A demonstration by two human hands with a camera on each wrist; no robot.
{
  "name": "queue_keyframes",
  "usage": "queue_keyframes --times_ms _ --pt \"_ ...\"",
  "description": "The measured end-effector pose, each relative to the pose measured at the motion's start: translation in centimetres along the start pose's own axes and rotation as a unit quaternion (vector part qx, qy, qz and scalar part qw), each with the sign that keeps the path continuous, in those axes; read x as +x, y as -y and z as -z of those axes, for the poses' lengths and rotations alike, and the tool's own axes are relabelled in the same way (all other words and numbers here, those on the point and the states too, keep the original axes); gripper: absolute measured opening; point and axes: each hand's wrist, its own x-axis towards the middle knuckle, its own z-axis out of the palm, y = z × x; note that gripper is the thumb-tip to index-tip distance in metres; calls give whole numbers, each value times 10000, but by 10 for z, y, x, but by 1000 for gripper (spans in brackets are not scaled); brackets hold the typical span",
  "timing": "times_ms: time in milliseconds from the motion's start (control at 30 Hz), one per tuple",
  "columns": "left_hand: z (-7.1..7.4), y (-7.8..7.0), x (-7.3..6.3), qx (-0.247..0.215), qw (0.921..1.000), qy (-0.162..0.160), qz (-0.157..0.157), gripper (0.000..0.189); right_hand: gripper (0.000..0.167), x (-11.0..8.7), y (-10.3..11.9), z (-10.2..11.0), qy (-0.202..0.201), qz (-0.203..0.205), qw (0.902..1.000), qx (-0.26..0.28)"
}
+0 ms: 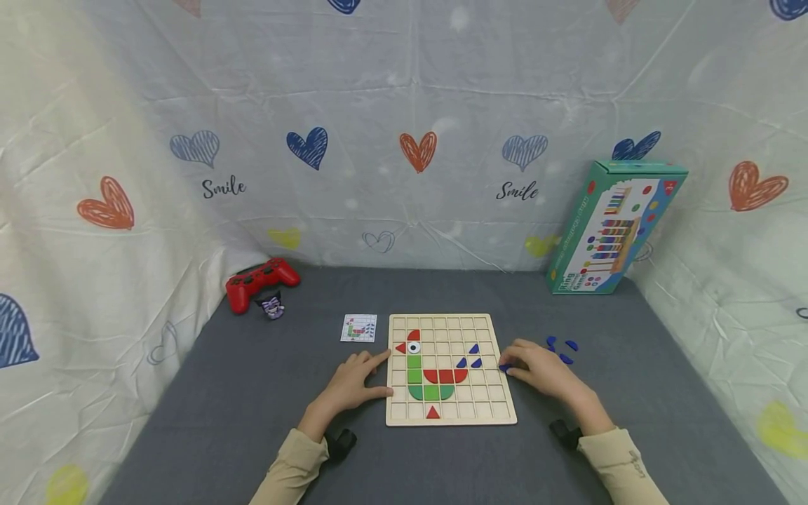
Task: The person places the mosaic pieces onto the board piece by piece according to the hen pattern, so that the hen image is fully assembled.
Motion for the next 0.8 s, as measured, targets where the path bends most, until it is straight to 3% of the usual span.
queue_keyframes --times_ms 800 --pt "0 0 0 -2 10000 13 8 74 14 17 31 -12 311 638 9966 427"
